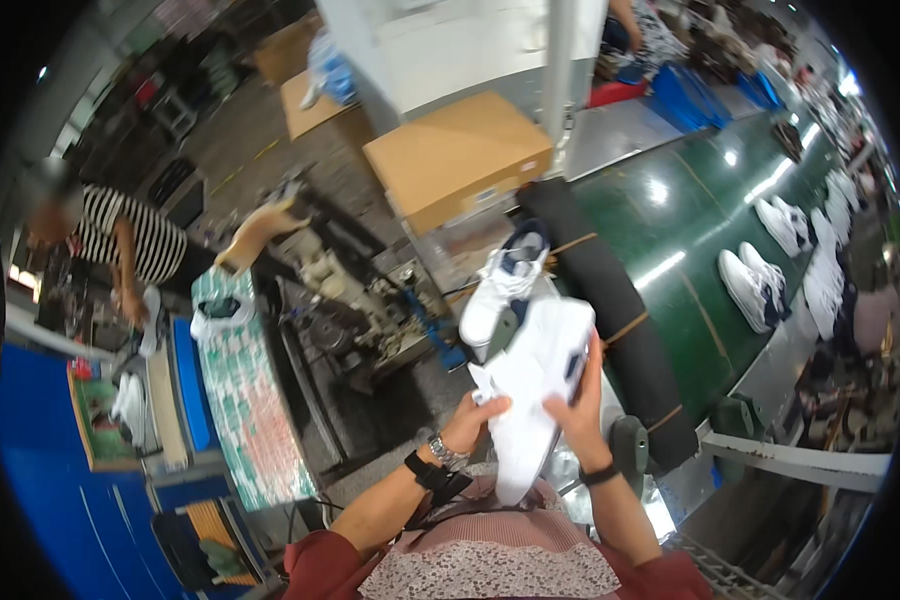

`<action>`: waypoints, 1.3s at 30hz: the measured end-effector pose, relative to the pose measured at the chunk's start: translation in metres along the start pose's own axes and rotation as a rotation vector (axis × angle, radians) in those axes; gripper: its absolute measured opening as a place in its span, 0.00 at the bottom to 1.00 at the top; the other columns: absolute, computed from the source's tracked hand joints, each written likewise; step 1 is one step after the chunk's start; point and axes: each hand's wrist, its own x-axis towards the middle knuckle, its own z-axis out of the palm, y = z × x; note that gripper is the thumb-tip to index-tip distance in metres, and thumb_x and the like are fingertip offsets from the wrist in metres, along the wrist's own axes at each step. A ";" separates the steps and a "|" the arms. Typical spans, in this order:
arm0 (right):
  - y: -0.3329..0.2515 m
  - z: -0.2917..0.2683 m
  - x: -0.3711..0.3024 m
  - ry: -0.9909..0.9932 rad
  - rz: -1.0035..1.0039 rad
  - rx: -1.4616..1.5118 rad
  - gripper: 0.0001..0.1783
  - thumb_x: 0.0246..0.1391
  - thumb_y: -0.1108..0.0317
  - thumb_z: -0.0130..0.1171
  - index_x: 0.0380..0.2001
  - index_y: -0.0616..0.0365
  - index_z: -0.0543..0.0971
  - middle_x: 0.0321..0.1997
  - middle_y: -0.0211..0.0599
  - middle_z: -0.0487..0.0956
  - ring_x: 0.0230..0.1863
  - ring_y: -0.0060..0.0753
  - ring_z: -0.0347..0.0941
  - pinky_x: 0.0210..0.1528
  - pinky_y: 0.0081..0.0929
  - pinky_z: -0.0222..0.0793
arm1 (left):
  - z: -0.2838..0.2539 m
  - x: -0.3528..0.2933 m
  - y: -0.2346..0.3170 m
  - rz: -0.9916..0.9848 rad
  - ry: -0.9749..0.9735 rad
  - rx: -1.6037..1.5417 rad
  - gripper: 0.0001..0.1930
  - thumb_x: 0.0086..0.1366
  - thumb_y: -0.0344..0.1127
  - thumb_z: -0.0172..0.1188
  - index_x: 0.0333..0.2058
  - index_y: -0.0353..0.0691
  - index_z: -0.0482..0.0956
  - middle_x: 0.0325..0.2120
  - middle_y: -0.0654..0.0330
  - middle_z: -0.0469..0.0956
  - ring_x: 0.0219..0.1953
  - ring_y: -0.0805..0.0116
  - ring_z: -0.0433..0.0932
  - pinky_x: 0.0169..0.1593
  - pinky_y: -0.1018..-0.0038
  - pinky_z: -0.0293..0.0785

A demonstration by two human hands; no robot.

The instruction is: Assemble shoe components by inserting shoe lasts and placing them on a conveyor belt in a factory setting.

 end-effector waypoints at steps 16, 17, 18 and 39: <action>-0.037 0.339 0.137 -0.379 -0.188 -0.514 0.60 0.45 0.53 0.76 0.72 0.73 0.56 0.63 0.67 0.75 0.63 0.57 0.75 0.66 0.41 0.68 | -0.210 -0.037 0.157 0.421 0.670 -0.182 0.32 0.65 0.55 0.69 0.54 0.38 0.66 0.40 0.55 0.78 0.32 0.69 0.82 0.25 0.73 0.79; -0.042 0.346 0.139 -0.403 -0.188 -0.591 0.59 0.45 0.51 0.74 0.72 0.72 0.56 0.61 0.67 0.76 0.61 0.58 0.76 0.64 0.42 0.69 | -0.212 -0.039 0.158 0.418 0.689 -0.175 0.35 0.64 0.60 0.68 0.53 0.37 0.65 0.40 0.52 0.78 0.32 0.66 0.83 0.24 0.71 0.81; -0.046 0.353 0.139 -0.430 -0.193 -0.653 0.59 0.46 0.49 0.73 0.72 0.72 0.56 0.58 0.67 0.78 0.59 0.60 0.77 0.63 0.43 0.70 | -0.210 -0.042 0.155 0.420 0.675 -0.196 0.34 0.66 0.63 0.65 0.52 0.37 0.65 0.40 0.50 0.78 0.31 0.65 0.83 0.24 0.68 0.82; -0.029 0.325 0.138 -0.460 -0.138 -0.562 0.55 0.49 0.64 0.73 0.74 0.70 0.54 0.65 0.58 0.75 0.64 0.43 0.74 0.67 0.36 0.67 | -0.208 -0.035 0.148 0.421 0.701 0.129 0.29 0.72 0.60 0.57 0.48 0.35 0.67 0.31 0.51 0.80 0.27 0.66 0.82 0.21 0.72 0.76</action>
